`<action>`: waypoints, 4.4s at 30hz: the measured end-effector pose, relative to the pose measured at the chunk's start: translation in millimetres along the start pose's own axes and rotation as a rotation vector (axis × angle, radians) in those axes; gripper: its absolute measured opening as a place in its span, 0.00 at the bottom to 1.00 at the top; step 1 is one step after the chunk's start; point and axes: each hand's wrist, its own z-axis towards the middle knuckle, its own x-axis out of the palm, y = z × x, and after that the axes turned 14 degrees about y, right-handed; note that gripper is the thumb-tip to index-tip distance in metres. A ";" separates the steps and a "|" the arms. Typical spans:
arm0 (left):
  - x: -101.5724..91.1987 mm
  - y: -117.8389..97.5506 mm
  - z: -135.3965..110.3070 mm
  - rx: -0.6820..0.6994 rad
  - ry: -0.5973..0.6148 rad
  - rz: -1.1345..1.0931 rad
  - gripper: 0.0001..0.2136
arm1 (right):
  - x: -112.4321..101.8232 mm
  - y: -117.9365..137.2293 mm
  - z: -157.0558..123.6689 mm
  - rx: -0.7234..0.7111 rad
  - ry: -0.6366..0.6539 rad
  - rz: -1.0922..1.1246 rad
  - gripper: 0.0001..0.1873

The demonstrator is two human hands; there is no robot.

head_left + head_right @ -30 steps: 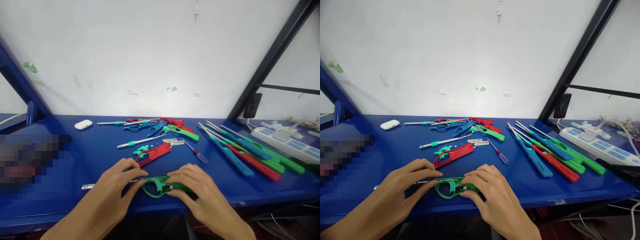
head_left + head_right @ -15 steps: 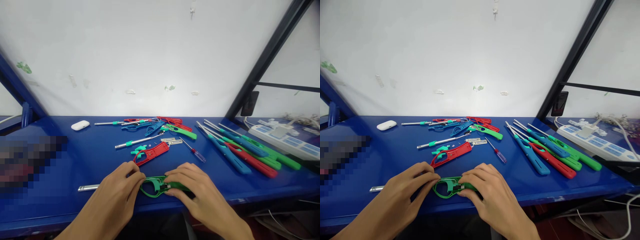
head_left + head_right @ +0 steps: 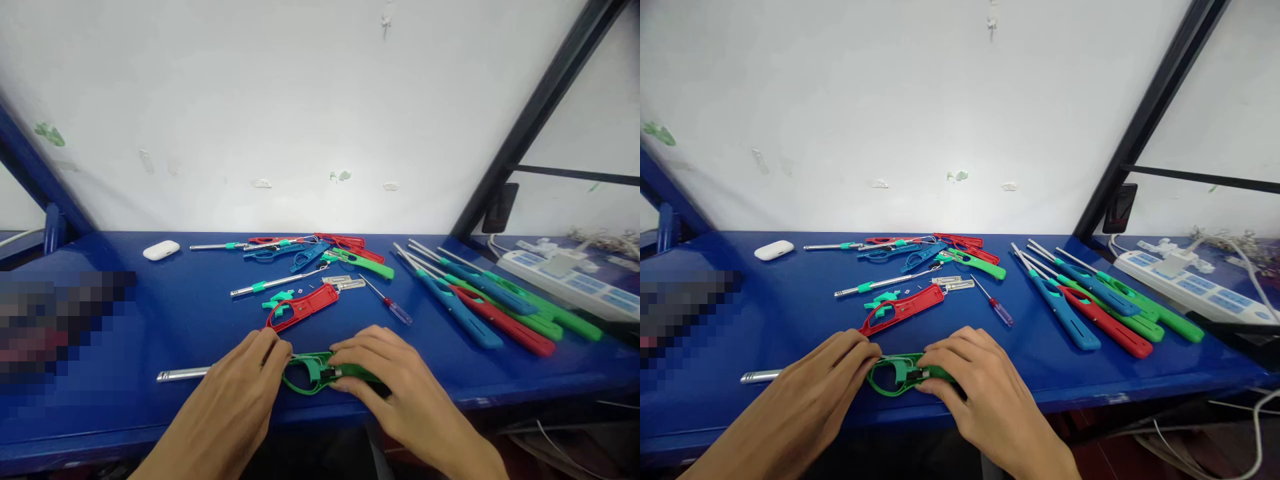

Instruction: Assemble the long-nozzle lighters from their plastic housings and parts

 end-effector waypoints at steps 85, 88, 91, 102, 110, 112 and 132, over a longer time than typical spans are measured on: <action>6.7 5.0 11.3 0.073 -0.262 -0.470 0.14 | -5.0 -3.4 13.4 -0.130 0.023 -0.176 0.17; 7.3 4.9 11.3 0.078 -0.248 -0.465 0.13 | -5.8 -0.8 14.5 -0.186 -0.005 -0.254 0.18; 9.0 4.9 11.3 0.069 -0.242 -0.462 0.13 | -6.2 0.5 14.5 -0.230 -0.046 -0.294 0.17; 9.1 5.6 12.7 0.073 -0.194 -0.460 0.15 | -4.8 -0.3 14.1 -0.239 -0.063 -0.306 0.15; 7.6 3.2 12.5 0.053 -0.167 -0.397 0.18 | -2.7 -3.2 14.2 -0.212 -0.046 -0.333 0.14; 6.0 1.5 12.1 0.046 -0.171 -0.366 0.18 | -2.2 -3.9 14.0 -0.210 -0.046 -0.334 0.12; 2.4 -0.9 18.4 0.062 -0.151 -0.269 0.20 | -2.5 -2.6 13.4 -0.129 0.027 -0.316 0.18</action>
